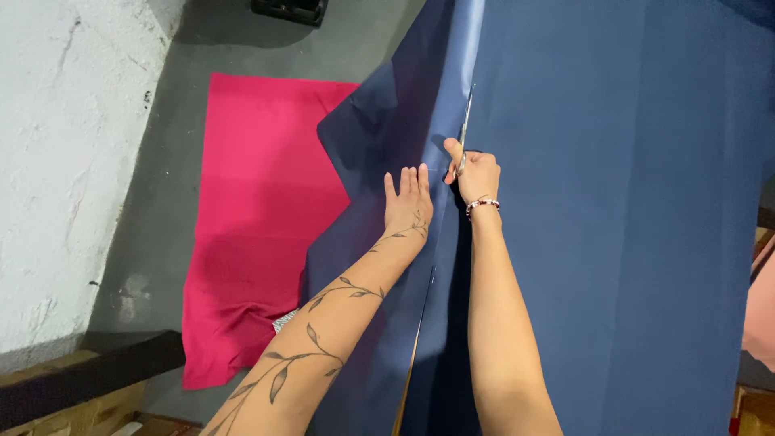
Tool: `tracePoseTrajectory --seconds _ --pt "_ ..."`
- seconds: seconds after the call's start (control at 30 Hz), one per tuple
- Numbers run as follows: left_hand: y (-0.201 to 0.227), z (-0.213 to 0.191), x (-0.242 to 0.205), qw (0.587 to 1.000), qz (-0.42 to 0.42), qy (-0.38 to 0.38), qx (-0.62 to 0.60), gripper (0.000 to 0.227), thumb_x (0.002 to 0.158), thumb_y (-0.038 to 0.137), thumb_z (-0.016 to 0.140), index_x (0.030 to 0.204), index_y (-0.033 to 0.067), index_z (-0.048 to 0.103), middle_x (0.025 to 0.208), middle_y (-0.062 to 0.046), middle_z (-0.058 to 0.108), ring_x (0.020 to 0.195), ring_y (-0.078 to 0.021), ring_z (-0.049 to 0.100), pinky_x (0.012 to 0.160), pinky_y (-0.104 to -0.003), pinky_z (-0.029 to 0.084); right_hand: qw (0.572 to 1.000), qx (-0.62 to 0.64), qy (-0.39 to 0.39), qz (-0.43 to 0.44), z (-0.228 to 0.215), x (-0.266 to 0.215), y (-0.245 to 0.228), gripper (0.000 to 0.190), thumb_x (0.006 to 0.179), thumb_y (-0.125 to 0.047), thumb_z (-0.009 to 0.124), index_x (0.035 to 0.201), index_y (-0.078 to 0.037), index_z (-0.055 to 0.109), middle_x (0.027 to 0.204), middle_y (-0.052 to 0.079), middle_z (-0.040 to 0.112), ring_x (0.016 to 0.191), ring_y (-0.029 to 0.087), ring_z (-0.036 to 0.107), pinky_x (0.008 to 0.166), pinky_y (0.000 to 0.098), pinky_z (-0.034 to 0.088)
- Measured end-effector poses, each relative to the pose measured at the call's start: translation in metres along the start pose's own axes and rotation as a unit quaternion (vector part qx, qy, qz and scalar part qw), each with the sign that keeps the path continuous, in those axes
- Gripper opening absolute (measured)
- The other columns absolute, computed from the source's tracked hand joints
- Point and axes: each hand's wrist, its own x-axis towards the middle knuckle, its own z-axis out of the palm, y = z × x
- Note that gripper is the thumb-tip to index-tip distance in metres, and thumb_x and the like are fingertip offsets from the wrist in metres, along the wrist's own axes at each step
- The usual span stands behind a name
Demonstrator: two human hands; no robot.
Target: The person cuts a large piece of blue fabric on a wooden table using scissors. They make several long cuts along the length of the fabric, separating it into smaller rectangular pieces. The person adjusts the fabric position between cuts to continue trimming the material.
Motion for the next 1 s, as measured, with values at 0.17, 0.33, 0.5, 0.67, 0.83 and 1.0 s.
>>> tracePoseTrajectory --seconds 0.17,0.33,0.5,0.67,0.83,1.0 --pt "0.0 0.007 0.003 1.0 0.0 0.012 -0.005 0.063 0.104 0.002 0.023 0.163 0.0 0.0 0.167 -0.017 0.029 0.158 -0.0305 0.016 0.125 -0.063 0.0 1.0 -0.006 -0.003 0.004 -0.005 0.011 -0.003 0.072 0.084 -0.086 0.063 0.055 -0.021 0.069 0.054 0.0 0.067 0.062 0.02 0.065 0.065 0.0288 0.049" --pt "0.0 0.008 0.005 1.0 0.001 0.014 -0.012 0.063 0.104 0.003 0.023 0.163 0.0008 0.0 0.167 -0.017 0.03 0.158 -0.0303 0.017 0.125 -0.063 -0.001 1.0 -0.012 0.004 -0.009 -0.001 0.019 -0.001 0.072 0.085 -0.086 0.061 0.052 -0.023 0.069 0.054 0.0 0.067 0.061 0.022 0.065 0.065 0.0293 0.049" --pt "0.0 0.016 0.009 0.999 -0.002 0.029 -0.029 0.062 0.104 0.004 0.021 0.163 0.001 0.002 0.166 -0.018 0.03 0.157 -0.0318 0.018 0.125 -0.063 -0.002 1.0 0.012 0.016 -0.007 0.001 0.022 0.002 0.069 0.085 -0.082 0.067 0.055 -0.019 0.067 0.054 0.001 0.067 0.06 0.019 0.064 0.063 0.0277 0.047" --pt "0.001 0.007 0.001 1.0 -0.006 0.025 -0.002 0.062 0.104 0.002 0.021 0.163 0.0014 0.004 0.166 -0.016 0.031 0.157 -0.0304 0.019 0.125 -0.063 0.001 1.0 -0.011 0.022 -0.008 -0.001 0.032 -0.01 0.073 0.084 -0.086 0.064 0.051 -0.021 0.067 0.053 0.0 0.066 0.059 0.021 0.064 0.063 0.0285 0.049" --pt "0.001 0.015 0.007 0.999 -0.01 0.031 0.036 0.063 0.102 0.0 0.02 0.163 0.0009 0.004 0.166 -0.018 0.029 0.157 -0.0318 0.017 0.125 -0.065 0.001 0.999 -0.005 0.032 -0.022 0.003 0.034 -0.011 0.071 0.082 -0.079 0.071 0.05 -0.016 0.066 0.052 0.004 0.066 0.062 0.027 0.065 0.065 0.0317 0.05" --pt "0.0 0.008 0.005 0.999 -0.008 0.019 0.035 0.061 0.103 0.0 0.018 0.163 0.0003 0.006 0.166 -0.018 0.027 0.156 -0.0317 0.019 0.125 -0.064 0.004 1.0 -0.014 0.021 0.001 0.001 0.04 -0.012 0.072 0.081 -0.081 0.068 0.05 -0.016 0.07 0.056 0.008 0.068 0.066 0.031 0.067 0.067 0.0352 0.051"
